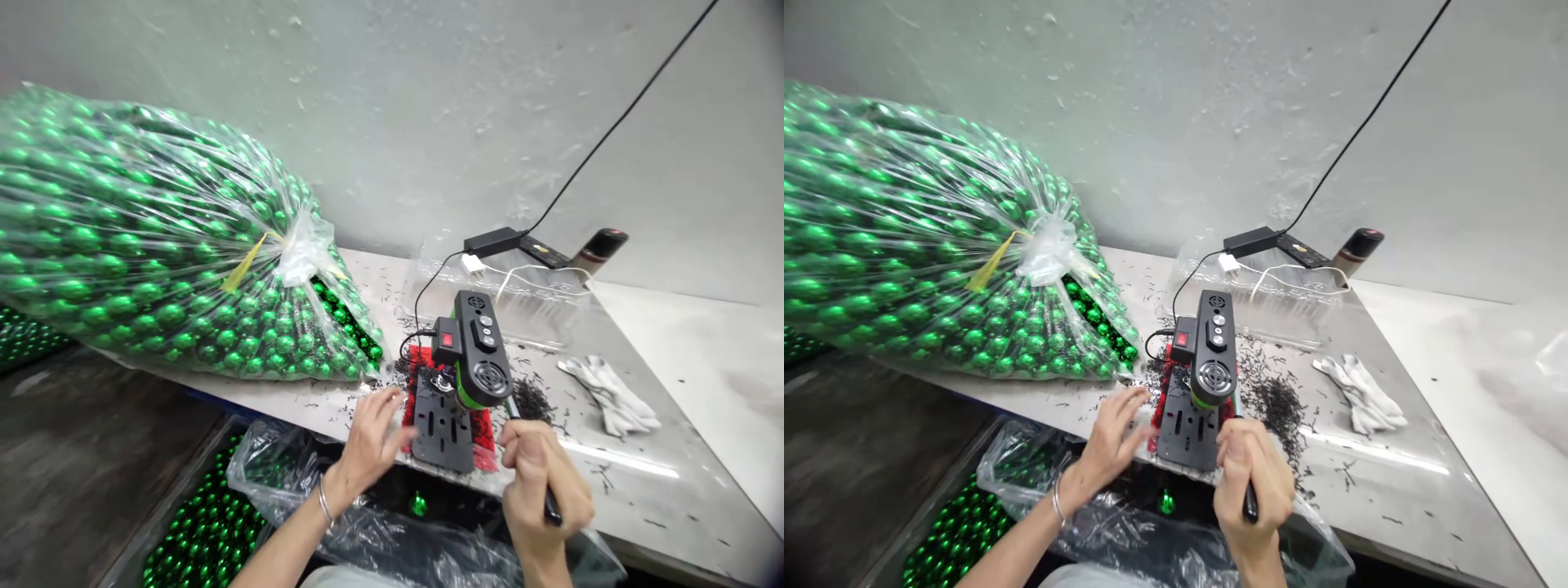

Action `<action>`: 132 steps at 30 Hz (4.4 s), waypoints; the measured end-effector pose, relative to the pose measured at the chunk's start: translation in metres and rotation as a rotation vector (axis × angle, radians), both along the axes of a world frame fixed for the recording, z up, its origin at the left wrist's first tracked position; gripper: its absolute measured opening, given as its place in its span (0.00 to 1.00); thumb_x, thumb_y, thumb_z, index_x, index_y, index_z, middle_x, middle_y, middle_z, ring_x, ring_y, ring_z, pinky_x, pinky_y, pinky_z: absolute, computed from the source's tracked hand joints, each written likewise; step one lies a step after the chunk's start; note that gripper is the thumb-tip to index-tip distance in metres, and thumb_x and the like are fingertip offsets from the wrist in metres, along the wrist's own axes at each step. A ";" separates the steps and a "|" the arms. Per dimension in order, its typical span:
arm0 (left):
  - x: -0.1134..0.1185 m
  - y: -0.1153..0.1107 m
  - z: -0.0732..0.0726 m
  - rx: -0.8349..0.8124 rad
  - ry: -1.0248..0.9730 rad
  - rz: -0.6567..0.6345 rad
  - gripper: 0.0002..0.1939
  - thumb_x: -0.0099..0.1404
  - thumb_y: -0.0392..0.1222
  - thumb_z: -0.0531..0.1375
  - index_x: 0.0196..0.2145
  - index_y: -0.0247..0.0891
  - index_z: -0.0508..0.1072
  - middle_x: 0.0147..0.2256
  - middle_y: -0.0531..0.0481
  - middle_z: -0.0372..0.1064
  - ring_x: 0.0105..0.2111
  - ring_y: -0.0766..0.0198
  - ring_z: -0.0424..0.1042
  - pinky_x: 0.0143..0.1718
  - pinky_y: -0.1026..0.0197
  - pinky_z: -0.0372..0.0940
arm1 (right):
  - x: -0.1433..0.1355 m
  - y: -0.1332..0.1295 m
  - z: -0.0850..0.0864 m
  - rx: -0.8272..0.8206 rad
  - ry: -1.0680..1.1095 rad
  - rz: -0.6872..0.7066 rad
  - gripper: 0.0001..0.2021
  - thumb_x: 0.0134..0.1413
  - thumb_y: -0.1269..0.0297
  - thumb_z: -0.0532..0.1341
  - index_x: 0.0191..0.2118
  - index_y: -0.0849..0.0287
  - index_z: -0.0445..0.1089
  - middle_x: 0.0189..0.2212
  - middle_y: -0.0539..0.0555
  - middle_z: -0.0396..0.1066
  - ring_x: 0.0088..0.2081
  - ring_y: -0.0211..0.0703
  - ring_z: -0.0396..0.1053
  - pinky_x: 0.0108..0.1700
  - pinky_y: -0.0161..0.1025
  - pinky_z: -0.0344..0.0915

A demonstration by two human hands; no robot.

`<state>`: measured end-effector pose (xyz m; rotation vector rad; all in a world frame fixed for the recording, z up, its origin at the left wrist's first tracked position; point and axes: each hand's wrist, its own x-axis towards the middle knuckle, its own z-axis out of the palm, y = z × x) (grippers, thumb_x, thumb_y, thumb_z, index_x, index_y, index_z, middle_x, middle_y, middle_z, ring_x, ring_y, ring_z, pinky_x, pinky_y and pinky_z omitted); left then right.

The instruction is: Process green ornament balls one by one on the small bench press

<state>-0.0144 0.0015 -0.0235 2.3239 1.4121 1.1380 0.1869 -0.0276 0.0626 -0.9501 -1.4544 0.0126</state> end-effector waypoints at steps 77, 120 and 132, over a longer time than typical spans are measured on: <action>0.067 0.021 -0.038 -0.128 -0.231 -0.106 0.19 0.63 0.46 0.67 0.50 0.39 0.76 0.46 0.42 0.78 0.46 0.51 0.73 0.52 0.44 0.66 | 0.006 0.004 -0.079 0.122 -0.177 -0.051 0.14 0.65 0.69 0.49 0.28 0.55 0.62 0.27 0.49 0.65 0.28 0.38 0.66 0.40 0.44 0.69; 0.000 0.045 0.027 -0.961 -1.332 -0.056 0.13 0.63 0.40 0.62 0.45 0.33 0.77 0.41 0.41 0.79 0.43 0.56 0.79 0.50 0.53 0.73 | -0.001 -0.001 0.005 -0.020 -0.031 -0.022 0.14 0.60 0.79 0.53 0.25 0.57 0.61 0.22 0.48 0.63 0.26 0.37 0.66 0.28 0.36 0.60; 0.050 0.026 -0.008 -0.926 -0.991 0.038 0.27 0.55 0.51 0.70 0.50 0.36 0.75 0.34 0.48 0.77 0.32 0.63 0.76 0.26 0.66 0.66 | 0.001 -0.002 0.011 -0.037 -0.091 -0.023 0.14 0.60 0.77 0.52 0.24 0.57 0.61 0.22 0.49 0.64 0.27 0.38 0.66 0.29 0.36 0.61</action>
